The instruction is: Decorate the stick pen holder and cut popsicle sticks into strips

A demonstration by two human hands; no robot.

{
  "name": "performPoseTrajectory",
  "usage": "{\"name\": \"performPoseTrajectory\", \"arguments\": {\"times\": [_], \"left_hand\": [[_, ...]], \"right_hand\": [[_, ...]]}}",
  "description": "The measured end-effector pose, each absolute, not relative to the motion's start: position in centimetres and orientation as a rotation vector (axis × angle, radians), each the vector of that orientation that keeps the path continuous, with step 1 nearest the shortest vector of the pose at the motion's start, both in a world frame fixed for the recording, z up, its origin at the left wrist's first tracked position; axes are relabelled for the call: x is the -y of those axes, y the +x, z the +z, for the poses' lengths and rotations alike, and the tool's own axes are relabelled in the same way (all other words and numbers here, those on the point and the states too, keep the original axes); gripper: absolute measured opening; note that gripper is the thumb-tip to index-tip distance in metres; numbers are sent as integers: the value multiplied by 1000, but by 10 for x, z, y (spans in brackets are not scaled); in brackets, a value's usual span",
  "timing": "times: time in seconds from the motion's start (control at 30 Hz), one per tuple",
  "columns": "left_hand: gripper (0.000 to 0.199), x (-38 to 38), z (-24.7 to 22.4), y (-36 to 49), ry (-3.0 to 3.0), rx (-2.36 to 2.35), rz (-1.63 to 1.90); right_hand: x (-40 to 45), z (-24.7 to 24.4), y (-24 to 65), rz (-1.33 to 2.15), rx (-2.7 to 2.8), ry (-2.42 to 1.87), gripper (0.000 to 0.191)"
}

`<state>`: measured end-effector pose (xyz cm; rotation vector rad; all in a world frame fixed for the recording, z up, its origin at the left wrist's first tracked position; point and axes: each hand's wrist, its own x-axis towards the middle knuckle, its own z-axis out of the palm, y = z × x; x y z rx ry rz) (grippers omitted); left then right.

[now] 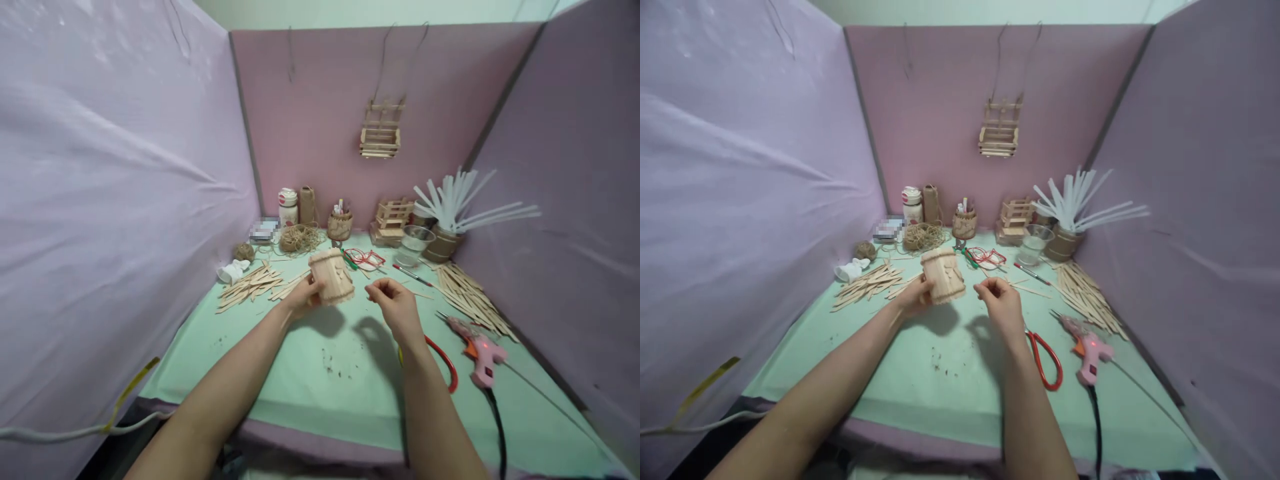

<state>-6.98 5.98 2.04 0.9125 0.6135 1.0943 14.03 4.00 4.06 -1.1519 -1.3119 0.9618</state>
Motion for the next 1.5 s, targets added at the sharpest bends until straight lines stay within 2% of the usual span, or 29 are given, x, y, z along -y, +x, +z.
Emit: {"name": "performPoseTrajectory", "arguments": {"times": [0.2, 0.37, 0.63, 0.7, 0.87, 0.93, 1.03, 1.1, 1.27, 1.33, 1.5], "left_hand": [[78, -55, 25, -80, 872, -563, 1021], [77, -57, 24, -86, 820, -278, 968], [97, -50, 30, -94, 838, -181, 905], [93, -51, 29, -93, 844, -194, 906], [65, -53, 27, -81, 765, -257, 934], [61, -52, 29, -74, 752, -288, 932], [60, -49, 33, -66, 756, -316, 923], [59, -47, 32, -61, 747, -329, 940], [63, -47, 28, -56, 711, -386, 957], [63, -48, 28, -55, 700, -388, 998], [55, -54, 31, -50, 651, -465, 1197]], "right_hand": [[-44, 30, 135, 1035, 1142, -1004, 21], [-53, 19, 133, 1163, 1063, -934, 20], [-63, 5, 127, 1187, 1018, -917, 24], [-61, 5, 126, 1175, 1039, -911, 24], [-46, 14, 116, 1225, 1224, -836, 34], [-40, 18, 110, 1241, 1323, -784, 48], [-31, 24, 99, 1247, 1423, -744, 91], [-26, 26, 92, 1242, 1455, -739, 113], [-22, 26, 84, 1203, 1476, -709, 133], [-25, 23, 86, 1169, 1455, -754, 132], [-34, 16, 92, 1138, 1363, -877, 105]]}}
